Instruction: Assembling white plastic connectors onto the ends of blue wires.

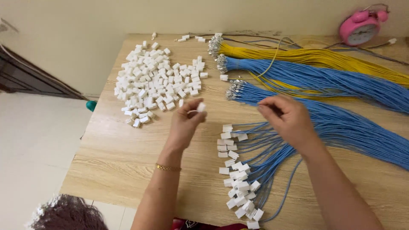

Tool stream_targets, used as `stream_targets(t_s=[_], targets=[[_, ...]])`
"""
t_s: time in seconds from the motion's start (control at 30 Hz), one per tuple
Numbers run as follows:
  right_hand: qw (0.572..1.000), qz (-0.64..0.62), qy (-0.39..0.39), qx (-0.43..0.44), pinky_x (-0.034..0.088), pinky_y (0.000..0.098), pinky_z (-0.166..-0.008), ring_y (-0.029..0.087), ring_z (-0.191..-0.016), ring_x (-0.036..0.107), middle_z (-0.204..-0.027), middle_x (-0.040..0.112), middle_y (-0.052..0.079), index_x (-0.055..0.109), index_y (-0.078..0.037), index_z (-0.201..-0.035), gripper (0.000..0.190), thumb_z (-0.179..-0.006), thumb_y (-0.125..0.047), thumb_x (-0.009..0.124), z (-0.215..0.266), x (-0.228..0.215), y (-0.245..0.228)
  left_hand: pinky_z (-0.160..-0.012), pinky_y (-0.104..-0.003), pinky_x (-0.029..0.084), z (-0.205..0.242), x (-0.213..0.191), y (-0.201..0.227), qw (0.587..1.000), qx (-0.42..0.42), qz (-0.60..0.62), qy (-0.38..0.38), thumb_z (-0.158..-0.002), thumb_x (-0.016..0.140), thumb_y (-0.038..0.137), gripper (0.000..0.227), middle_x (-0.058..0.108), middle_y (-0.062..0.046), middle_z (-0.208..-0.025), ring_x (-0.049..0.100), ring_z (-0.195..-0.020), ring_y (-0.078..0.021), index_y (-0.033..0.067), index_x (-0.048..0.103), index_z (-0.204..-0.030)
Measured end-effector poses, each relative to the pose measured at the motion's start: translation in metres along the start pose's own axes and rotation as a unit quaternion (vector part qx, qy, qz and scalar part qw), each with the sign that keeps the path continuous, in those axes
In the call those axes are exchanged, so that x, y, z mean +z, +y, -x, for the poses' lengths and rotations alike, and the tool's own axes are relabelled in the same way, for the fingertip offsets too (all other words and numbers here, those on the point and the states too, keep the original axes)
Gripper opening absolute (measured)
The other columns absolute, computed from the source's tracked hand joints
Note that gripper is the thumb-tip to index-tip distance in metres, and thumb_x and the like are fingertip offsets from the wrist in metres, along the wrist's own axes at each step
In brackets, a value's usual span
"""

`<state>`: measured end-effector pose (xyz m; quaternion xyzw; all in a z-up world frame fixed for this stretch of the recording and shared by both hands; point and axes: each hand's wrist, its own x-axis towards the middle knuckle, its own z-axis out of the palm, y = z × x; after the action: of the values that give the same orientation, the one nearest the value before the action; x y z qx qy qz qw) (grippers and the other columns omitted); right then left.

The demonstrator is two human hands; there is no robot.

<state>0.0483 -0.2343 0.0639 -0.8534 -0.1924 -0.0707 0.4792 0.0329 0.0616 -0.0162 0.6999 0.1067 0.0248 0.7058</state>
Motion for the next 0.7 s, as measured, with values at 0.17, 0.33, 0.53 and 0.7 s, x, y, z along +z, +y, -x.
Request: stream_targets(t_s=[0.17,0.33,0.53,0.7], targets=[[0.999,-0.007,-0.017,0.035,0.051,0.0262,-0.060,0.010,-0.069,0.062,-0.086,0.070,0.002,0.075,-0.006,-0.099,0.015,-0.093,-0.019,0.074,0.002,0.005,-0.006,-0.086,-0.028,0.059,0.002,0.047,-0.006,0.983,0.008,0.160,-0.092,-0.090,0.073,-0.002,0.038,0.073,-0.007,-0.107,0.068,-0.093,-0.0121,0.0006,0.068,-0.128],[1.000,0.013,-0.012,0.022,0.052,0.0270,-0.061,0.011,-0.069,0.064,-0.085,0.068,0.003,0.074,-0.005,-0.099,0.017,-0.093,-0.021,0.074,0.003,0.008,-0.003,-0.088,-0.032,0.061,0.006,0.074,0.000,0.953,-0.051,0.266,-0.132,-0.096,0.069,0.004,0.032,0.072,-0.008,-0.109,0.069,-0.097,-0.0168,-0.0013,0.066,-0.127],[1.000,0.013,-0.001,0.017,0.050,0.0278,-0.058,0.011,-0.068,0.063,-0.084,0.068,0.002,0.075,-0.007,-0.098,0.016,-0.092,-0.021,0.075,0.003,0.009,-0.010,-0.094,-0.035,0.061,0.011,0.089,0.032,0.905,-0.118,0.385,-0.135,-0.102,0.059,0.008,0.036,0.069,-0.010,-0.114,0.070,-0.107,-0.0240,0.0061,0.052,-0.137],[0.999,0.037,-0.006,0.027,0.051,0.0286,-0.056,0.012,-0.065,0.064,-0.083,0.070,0.002,0.076,-0.007,-0.096,0.015,-0.091,-0.021,0.075,0.003,0.010,-0.011,-0.093,-0.042,0.060,0.010,0.097,0.034,0.884,-0.150,0.422,-0.133,-0.102,0.057,0.015,0.030,0.069,-0.008,-0.115,0.070,-0.105,-0.0259,0.0124,0.054,-0.132]])
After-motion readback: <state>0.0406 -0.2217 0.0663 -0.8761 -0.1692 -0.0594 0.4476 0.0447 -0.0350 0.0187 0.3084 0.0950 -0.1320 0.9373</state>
